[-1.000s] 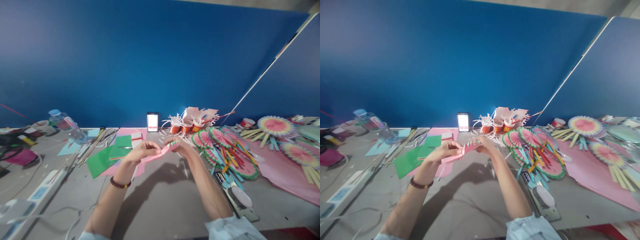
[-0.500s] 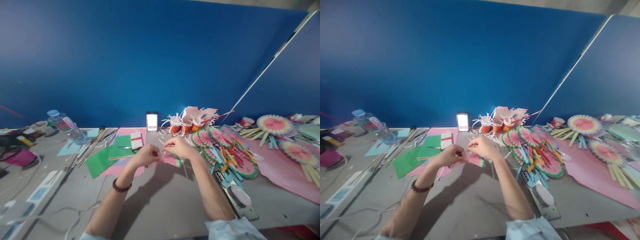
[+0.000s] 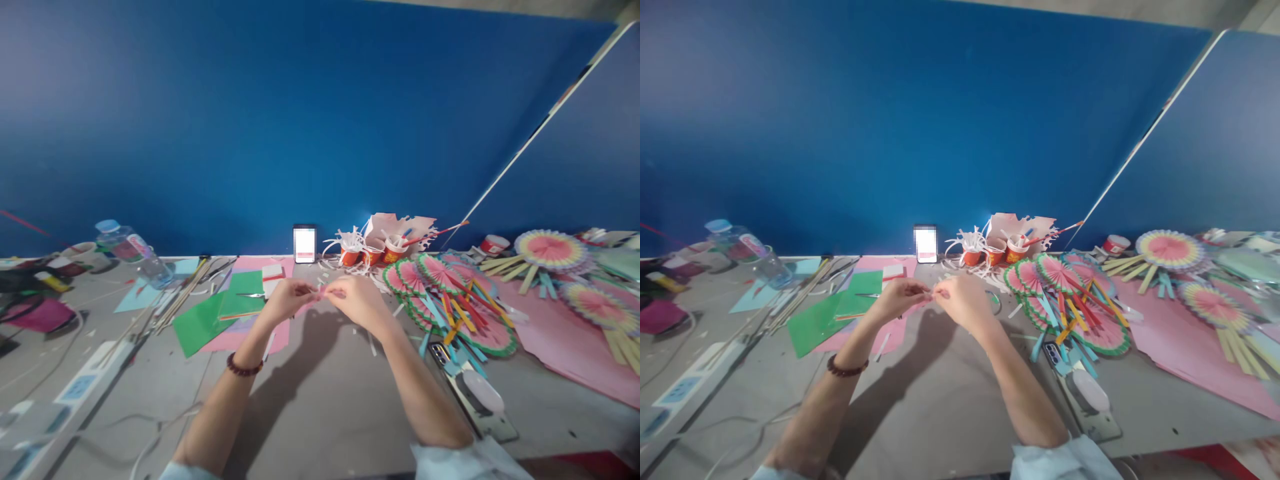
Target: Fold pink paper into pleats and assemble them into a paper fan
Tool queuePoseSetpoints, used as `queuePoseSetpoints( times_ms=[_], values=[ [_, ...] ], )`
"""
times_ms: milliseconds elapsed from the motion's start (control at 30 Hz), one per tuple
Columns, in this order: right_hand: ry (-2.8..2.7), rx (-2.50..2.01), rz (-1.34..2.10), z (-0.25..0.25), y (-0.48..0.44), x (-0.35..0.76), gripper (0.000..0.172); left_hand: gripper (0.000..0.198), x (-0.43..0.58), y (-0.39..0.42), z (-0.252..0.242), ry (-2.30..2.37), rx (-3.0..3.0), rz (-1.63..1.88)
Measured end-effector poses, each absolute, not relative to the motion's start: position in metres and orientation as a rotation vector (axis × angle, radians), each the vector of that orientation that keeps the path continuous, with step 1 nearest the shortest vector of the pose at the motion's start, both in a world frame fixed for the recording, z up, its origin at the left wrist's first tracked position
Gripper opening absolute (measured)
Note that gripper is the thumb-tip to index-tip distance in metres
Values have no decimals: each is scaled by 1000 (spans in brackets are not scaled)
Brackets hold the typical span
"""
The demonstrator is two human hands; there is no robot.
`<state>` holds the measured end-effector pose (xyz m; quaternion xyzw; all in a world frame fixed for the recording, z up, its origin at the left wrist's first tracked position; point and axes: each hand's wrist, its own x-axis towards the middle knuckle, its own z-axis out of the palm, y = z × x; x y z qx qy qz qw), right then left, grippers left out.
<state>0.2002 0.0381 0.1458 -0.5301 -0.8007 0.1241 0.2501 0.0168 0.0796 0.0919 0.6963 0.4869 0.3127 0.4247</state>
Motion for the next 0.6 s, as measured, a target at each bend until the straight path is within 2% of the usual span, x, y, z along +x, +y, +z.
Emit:
queuePoseSetpoints(
  times_ms=[333,600],
  values=[
    [-2145,-1468,-73,132,39,190,20,22,14,83,102,1231,1521,1065],
    [-2127,-1371,14,131,41,191,19,36,11,83,108,1151,1322,1149]
  ],
)
